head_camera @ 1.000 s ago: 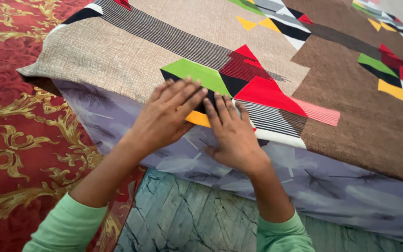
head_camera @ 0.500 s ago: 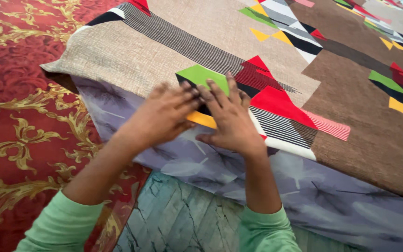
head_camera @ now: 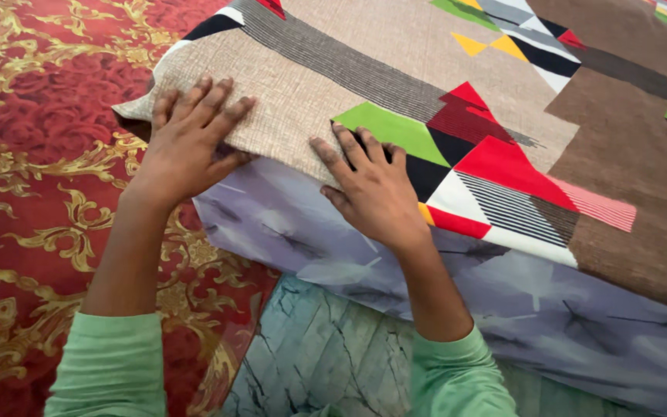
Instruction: The person folds a patterned bedsheet on a bed. They smooth the fabric, fold the edges, and tuck the sheet under the mattress, working methodically along the sides of the bed.
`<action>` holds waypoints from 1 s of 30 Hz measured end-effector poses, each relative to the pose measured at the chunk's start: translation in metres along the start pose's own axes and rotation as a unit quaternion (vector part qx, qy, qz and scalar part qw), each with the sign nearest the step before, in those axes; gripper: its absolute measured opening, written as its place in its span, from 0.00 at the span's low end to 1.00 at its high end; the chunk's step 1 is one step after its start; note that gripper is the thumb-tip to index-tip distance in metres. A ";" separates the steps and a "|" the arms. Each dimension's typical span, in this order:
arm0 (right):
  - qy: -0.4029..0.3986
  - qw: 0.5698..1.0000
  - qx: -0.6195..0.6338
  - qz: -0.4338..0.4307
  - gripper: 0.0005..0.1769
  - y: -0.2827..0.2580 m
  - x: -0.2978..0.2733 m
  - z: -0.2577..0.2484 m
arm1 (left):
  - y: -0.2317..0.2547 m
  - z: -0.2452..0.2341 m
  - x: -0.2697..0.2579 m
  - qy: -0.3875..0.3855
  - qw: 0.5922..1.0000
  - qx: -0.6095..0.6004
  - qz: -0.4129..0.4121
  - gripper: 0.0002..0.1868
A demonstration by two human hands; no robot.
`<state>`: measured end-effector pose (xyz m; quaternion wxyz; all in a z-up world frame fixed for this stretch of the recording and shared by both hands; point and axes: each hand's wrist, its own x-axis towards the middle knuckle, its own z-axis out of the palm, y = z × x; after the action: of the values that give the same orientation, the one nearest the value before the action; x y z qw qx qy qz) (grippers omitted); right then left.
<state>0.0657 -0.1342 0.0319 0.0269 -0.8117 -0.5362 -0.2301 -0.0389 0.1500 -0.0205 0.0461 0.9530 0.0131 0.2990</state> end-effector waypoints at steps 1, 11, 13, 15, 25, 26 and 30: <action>-0.004 1.000 0.003 0.002 0.40 -0.001 0.000 0.000 | 0.002 -0.005 -0.001 -0.004 1.000 -0.003 0.003 0.47; -0.037 0.998 0.023 0.044 0.63 0.018 -0.032 -0.038 | 0.111 -0.021 0.039 -0.035 0.995 -0.079 0.054 0.63; -0.059 0.994 -0.013 0.096 0.66 0.035 -0.048 -0.054 | 0.142 -0.011 0.048 -0.061 0.991 -0.099 0.073 0.64; -0.100 0.981 -0.054 0.160 0.69 0.053 -0.068 -0.062 | 0.175 0.004 0.062 -0.071 0.985 -0.130 0.088 0.65; -0.059 0.973 -0.050 0.216 0.45 0.104 -0.171 -0.035 | 0.340 0.082 0.102 0.005 0.962 -0.234 0.138 0.36; -0.049 0.974 -0.046 0.218 0.44 0.104 -0.172 -0.034 | 0.342 0.081 0.101 -0.007 0.961 -0.236 0.146 0.36; -0.012 0.978 -0.069 0.198 0.43 0.096 -0.176 -0.032 | 0.323 0.076 0.097 -0.010 0.964 -0.211 0.164 0.40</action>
<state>0.0831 -0.3347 0.0090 0.0094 -0.9045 -0.3476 -0.2470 0.0830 -0.1726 0.0038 0.1966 0.9136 -0.2076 0.2891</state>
